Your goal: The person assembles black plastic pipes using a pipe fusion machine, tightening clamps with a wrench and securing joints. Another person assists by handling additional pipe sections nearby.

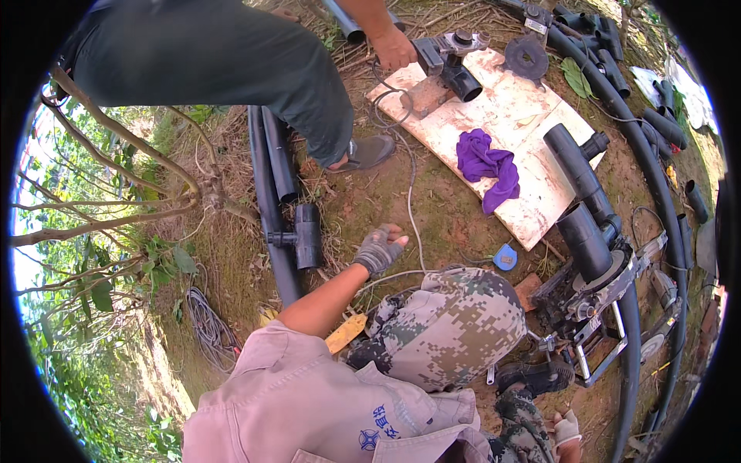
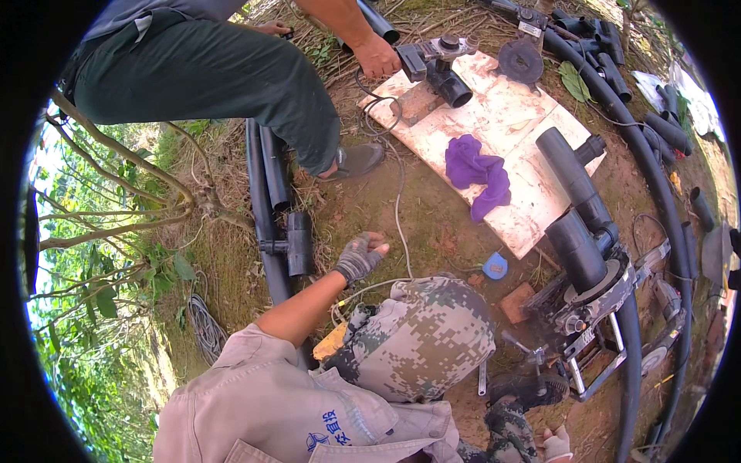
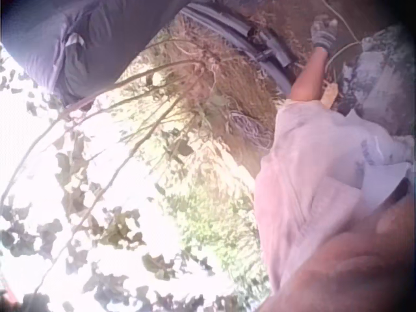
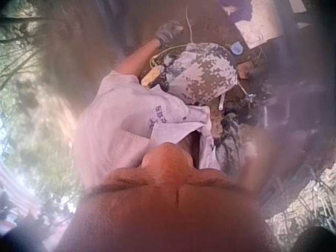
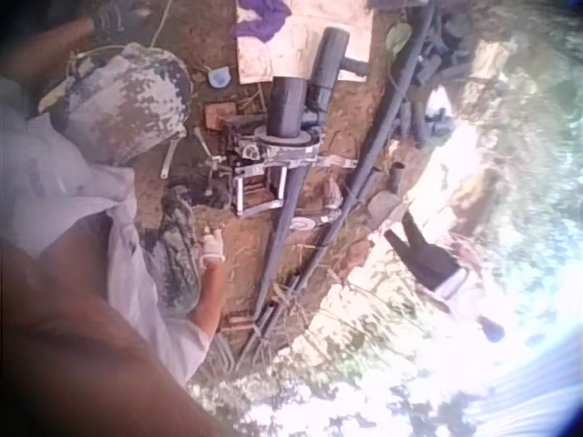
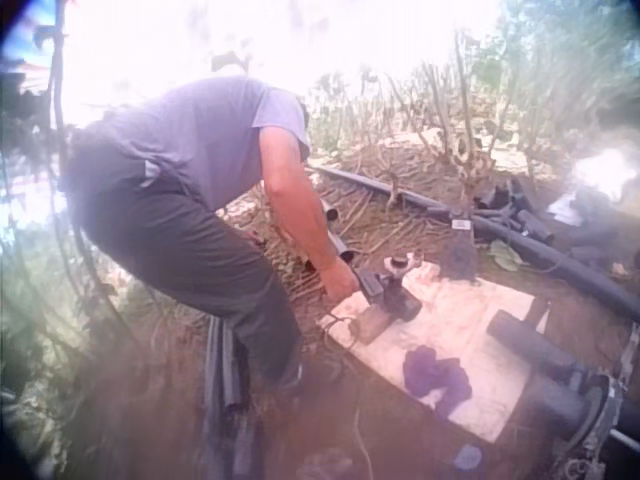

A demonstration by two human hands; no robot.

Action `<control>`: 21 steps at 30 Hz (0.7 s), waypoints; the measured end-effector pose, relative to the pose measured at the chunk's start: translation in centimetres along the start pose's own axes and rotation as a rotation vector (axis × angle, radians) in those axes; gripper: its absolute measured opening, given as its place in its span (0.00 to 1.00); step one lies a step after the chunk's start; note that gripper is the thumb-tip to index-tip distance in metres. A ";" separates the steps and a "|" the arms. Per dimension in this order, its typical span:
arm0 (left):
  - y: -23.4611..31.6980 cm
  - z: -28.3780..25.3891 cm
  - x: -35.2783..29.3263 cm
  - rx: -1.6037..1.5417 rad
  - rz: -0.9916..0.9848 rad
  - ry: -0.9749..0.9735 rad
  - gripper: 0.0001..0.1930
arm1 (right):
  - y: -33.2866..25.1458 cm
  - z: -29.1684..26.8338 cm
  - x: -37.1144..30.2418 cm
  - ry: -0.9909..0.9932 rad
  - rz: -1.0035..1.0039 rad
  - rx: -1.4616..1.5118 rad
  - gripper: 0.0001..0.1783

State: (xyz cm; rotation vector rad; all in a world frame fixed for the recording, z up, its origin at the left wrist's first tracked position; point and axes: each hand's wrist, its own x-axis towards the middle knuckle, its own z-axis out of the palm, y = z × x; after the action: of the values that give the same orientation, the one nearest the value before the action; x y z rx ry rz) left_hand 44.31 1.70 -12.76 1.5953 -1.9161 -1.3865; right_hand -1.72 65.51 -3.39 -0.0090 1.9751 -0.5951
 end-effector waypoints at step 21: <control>-20.7 -9.3 -0.4 0.166 -0.965 0.559 0.72 | -8.3 4.1 -11.7 0.064 0.147 -0.117 0.22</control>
State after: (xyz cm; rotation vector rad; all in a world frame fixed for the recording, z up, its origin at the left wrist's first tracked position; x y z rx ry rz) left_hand 63.52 -0.83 -24.49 2.7996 -0.9480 -0.8409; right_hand 5.23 59.58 8.43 0.0836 2.0495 -0.3881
